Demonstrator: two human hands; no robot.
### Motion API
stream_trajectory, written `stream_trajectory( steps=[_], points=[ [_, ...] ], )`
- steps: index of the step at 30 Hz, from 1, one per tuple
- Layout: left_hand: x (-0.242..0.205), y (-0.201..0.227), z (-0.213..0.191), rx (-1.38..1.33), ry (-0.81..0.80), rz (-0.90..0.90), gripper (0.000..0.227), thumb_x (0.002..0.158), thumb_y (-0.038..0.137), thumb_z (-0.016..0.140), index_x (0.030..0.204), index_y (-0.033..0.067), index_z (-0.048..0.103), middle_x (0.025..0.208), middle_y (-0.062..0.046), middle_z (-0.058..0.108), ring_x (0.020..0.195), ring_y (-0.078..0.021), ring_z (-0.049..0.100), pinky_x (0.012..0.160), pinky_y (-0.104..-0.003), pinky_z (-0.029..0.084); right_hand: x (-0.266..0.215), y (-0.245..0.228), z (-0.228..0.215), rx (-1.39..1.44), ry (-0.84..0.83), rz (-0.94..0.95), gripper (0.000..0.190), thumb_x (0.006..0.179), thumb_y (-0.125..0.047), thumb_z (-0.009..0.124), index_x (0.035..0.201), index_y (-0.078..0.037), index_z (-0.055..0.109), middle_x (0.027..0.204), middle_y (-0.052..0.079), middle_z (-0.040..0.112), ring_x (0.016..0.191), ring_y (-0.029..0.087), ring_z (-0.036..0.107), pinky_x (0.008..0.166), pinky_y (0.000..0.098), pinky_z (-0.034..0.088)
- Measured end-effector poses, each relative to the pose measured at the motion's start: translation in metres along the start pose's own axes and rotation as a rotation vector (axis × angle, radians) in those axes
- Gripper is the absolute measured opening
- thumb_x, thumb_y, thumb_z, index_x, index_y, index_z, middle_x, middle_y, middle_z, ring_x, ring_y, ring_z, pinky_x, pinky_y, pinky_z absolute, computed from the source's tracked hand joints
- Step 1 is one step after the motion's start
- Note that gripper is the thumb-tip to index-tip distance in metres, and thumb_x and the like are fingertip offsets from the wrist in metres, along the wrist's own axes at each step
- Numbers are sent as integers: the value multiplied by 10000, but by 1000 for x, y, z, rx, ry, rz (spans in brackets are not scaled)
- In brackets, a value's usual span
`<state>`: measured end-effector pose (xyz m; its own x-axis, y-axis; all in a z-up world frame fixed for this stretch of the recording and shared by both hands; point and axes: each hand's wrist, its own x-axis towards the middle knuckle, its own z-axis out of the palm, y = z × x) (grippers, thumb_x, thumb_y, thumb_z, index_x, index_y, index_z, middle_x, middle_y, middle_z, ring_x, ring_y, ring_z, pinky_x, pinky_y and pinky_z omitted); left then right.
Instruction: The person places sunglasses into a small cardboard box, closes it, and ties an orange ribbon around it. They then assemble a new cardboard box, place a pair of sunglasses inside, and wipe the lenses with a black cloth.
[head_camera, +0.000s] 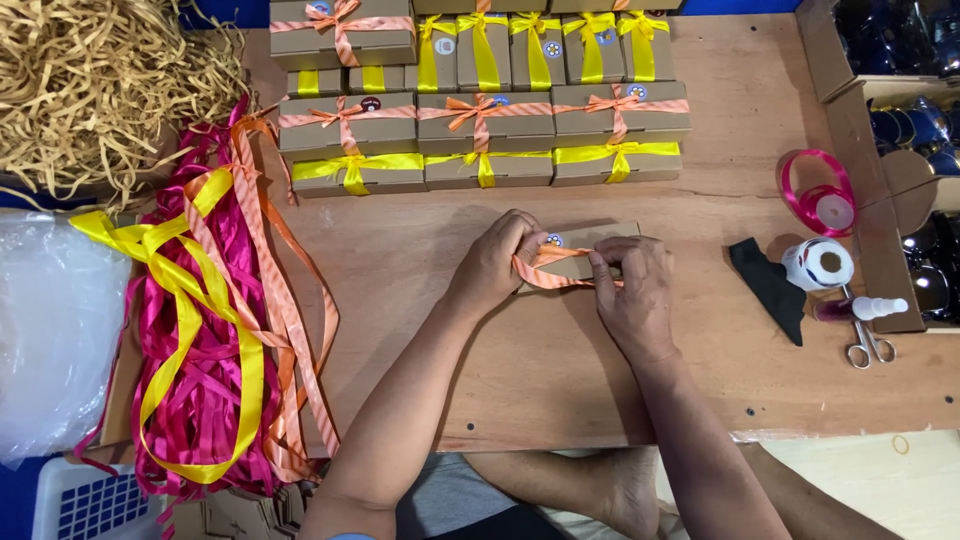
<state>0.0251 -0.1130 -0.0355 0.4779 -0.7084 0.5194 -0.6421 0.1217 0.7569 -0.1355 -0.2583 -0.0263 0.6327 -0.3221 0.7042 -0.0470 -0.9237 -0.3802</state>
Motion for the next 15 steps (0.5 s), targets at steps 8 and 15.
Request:
stream_trajectory(
  steps=[8, 15],
  points=[
    [0, 0, -23, 36, -187, 34, 655, 788, 469, 860, 1212, 51, 587, 1098, -148, 613, 1052, -360, 609, 958, -437, 474, 5, -2, -1, 64, -5, -64, 205, 965, 19, 722, 897, -68, 549, 900, 84, 660, 865, 348, 649, 760, 420, 505],
    [-3, -5, -21, -5, -304, -19, 779, 750, 512, 886, 1305, 70, 566, 1172, -151, 606, 1107, -364, 592, 975, -455, 450, 8, -5, -5, 40, -42, -84, 209, 971, 30, 711, 908, -42, 526, 882, 117, 626, 844, 366, 638, 734, 427, 514]
  ],
)
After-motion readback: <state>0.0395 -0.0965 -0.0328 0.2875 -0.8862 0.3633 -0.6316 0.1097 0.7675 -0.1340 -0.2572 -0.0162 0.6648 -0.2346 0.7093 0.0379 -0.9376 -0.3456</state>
